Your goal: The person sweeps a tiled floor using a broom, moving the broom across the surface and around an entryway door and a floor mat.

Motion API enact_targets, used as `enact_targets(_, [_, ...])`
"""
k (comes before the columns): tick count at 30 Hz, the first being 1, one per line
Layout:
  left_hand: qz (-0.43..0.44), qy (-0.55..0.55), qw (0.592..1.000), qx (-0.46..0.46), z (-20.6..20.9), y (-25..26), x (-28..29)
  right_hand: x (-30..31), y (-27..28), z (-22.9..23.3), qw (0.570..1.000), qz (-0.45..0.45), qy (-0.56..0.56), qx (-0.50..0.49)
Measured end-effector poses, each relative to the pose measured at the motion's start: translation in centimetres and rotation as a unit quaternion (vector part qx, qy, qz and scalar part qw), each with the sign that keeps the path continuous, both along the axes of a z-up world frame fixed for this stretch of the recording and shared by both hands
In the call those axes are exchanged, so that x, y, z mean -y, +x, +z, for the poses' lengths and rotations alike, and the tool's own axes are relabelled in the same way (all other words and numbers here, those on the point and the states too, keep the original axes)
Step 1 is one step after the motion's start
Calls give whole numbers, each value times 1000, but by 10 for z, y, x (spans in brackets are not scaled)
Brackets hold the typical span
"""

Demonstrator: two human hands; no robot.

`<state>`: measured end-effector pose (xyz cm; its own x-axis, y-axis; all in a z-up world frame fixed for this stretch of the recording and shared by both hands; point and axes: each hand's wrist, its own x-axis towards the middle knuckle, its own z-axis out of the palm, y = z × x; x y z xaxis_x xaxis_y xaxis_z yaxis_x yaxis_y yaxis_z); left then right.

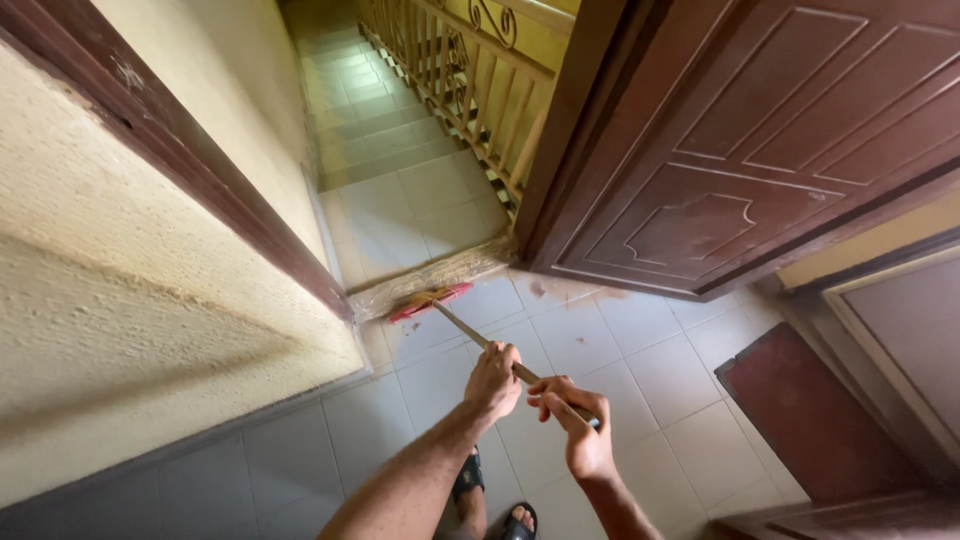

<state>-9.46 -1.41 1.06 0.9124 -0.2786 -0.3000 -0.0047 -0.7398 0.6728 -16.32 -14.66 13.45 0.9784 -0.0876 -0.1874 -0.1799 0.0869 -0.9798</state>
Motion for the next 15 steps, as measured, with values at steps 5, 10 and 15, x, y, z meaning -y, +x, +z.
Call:
enact_targets(5, [9, 23, 999, -36, -5, -13, 3, 2, -20, -6, 999, -6, -40, -23])
enact_targets(10, [10, 38, 998, -50, -12, -41, 15, 8, -50, -5, 998, -19, -40, -49])
enact_targets(15, [19, 15, 999, -47, -19, -74, 26, 17, -79, -4, 999, -16, -32, -31])
